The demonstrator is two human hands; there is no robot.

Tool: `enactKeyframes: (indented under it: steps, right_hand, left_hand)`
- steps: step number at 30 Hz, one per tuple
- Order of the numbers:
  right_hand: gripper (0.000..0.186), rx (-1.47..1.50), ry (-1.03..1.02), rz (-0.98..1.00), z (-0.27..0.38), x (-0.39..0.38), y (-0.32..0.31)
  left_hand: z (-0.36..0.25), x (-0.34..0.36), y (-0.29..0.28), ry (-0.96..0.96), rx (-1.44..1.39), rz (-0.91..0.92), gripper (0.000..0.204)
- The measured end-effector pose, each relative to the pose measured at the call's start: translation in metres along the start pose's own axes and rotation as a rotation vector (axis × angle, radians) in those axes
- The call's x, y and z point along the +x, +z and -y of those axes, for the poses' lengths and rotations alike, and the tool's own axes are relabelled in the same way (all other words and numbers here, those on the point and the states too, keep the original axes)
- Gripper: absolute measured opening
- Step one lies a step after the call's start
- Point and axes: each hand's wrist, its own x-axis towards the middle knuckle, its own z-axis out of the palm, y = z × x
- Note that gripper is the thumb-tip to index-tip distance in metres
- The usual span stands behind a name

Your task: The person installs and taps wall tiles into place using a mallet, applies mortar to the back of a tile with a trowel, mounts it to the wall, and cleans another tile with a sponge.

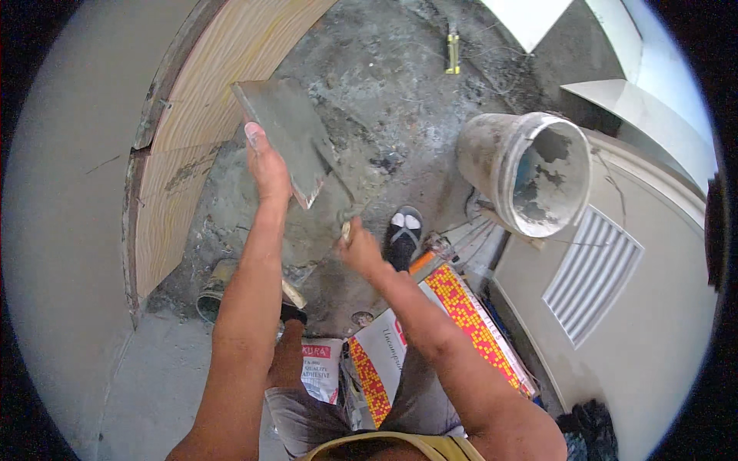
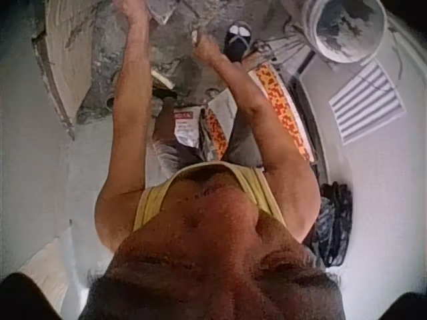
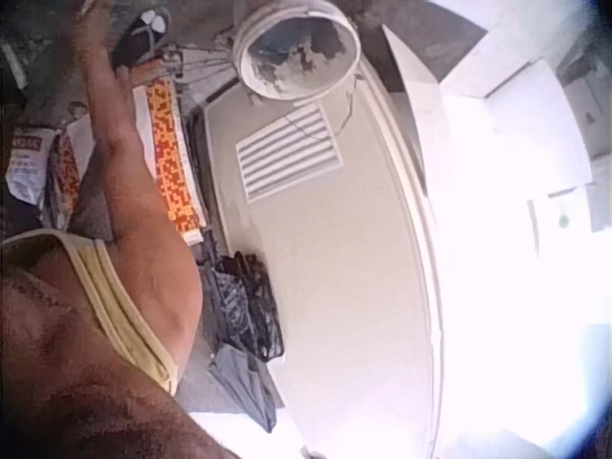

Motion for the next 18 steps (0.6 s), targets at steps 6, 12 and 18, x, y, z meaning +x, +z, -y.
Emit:
enactKeyframes:
  steps: [6, 12, 18]
  right_hand:
    - [0.053, -0.009, 0.001, -0.031, 0.004, 0.086, -0.008]
    - [0.055, 0.014, -0.035, 0.064, 0.003, -0.007, -0.019]
    - [0.058, -0.031, -0.033, -0.068, -0.005, 0.114, 0.016]
  left_hand:
    - [0.005, 0.001, 0.021, 0.093, 0.146, 0.018, 0.074]
    - [-0.010, -0.006, 0.010, -0.006, 0.148, 0.030, 0.071]
    - [0.003, 0.006, -0.010, -0.002, 0.212, -0.009, 0.075]
